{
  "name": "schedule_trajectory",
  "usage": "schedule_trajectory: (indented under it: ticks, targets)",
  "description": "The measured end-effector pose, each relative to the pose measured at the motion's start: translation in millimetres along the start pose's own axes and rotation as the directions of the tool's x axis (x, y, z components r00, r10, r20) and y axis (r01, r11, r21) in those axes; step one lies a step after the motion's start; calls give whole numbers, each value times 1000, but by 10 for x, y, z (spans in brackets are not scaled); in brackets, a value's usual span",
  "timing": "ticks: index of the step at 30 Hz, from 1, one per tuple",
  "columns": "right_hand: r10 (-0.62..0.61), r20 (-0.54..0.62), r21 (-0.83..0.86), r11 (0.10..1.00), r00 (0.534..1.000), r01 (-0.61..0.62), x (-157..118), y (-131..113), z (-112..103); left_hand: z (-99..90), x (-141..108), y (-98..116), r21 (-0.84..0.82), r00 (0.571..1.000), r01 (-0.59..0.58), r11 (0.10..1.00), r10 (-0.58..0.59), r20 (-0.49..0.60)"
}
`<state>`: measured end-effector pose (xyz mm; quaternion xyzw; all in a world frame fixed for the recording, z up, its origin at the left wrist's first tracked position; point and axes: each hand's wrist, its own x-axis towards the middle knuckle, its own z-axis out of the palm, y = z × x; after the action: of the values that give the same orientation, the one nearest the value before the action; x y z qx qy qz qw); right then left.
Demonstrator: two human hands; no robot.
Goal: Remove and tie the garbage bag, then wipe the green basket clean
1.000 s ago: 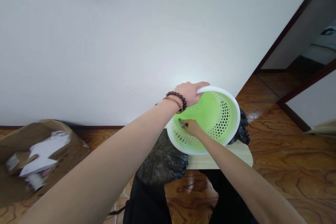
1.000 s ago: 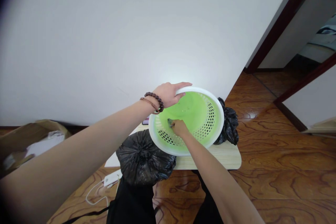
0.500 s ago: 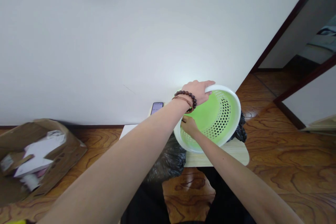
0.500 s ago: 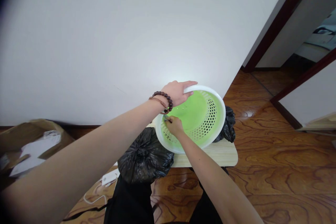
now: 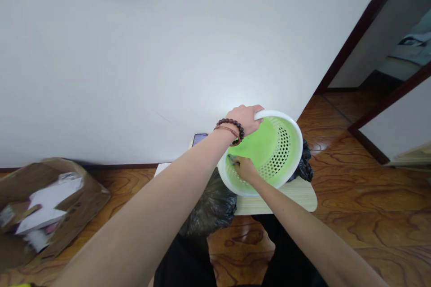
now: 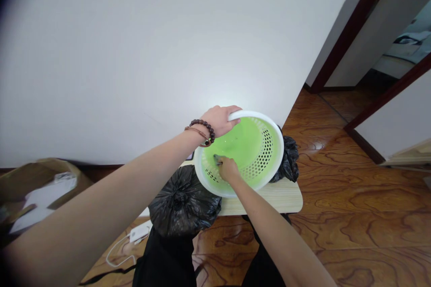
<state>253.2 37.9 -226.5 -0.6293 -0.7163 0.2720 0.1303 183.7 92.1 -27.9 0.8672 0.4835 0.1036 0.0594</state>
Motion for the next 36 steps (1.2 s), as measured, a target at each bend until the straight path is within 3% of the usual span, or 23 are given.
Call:
schedule_trajectory:
  ticks: [3, 5, 8, 11, 13, 16, 19, 23, 25, 27, 29, 31, 33, 36]
  targets:
    - [-89, -51, 155, 983, 995, 96, 13, -155, 79, 4, -1, -22, -2, 1000, 3, 1000, -3, -17]
    - [-159, 19, 122, 980, 987, 156, -2, -57, -22, -5, -10, -50, -2, 1000, 11, 1000, -11, -15]
    - [-159, 170, -118, 976, 972, 181, -42, 276, -292, -15, -21, -87, 7, 1000, 21, 1000, -21, -3]
    - [-33, 141, -366, 927, 990, 83, -73, 546, -472, -1, -10, -98, 12, 1000, 10, 1000, -10, -5]
    - [4, 86, -430, 902, 996, 34, -79, 577, -443, 17, 6, -88, 12, 1000, 0, 1000, 0, -12]
    - [11, 1, -367, 930, 1000, -10, -44, 399, -197, 41, 25, -61, 10, 1000, -3, 1000, 3, -15]
    - [59, -31, -127, 990, 998, -62, 41, 112, 78, 46, 29, -42, 5, 1000, 6, 1000, -6, -13]
    - [-56, -34, 73, 996, 998, 59, 116, -16, 152, 32, 13, -55, 6, 1000, 13, 1000, -13, -11]
    - [-103, 5, -6, 995, 995, 103, 115, 115, 49, 26, 1, -70, 9, 1000, 14, 1000, -14, -7]
    - [-65, 51, -189, 979, 997, 73, 122, 330, -114, 24, -9, -77, 13, 1000, 11, 1000, -10, -5]
    - [-42, 35, -359, 932, 998, 52, 166, 542, -286, 28, -11, -69, 18, 1000, 4, 1000, -4, -2]
    - [-28, 13, -385, 922, 1000, 31, 255, 667, -408, 40, -5, -45, 26, 1000, 0, 1000, -1, 4]
    - [4, 0, -373, 928, 1000, -4, 358, 658, -431, 58, 7, -13, 28, 1000, -2, 1000, 2, 0]
    - [64, 36, -306, 951, 997, -50, 466, 418, -272, 84, 18, 30, 13, 1000, 1, 1000, -1, -4]
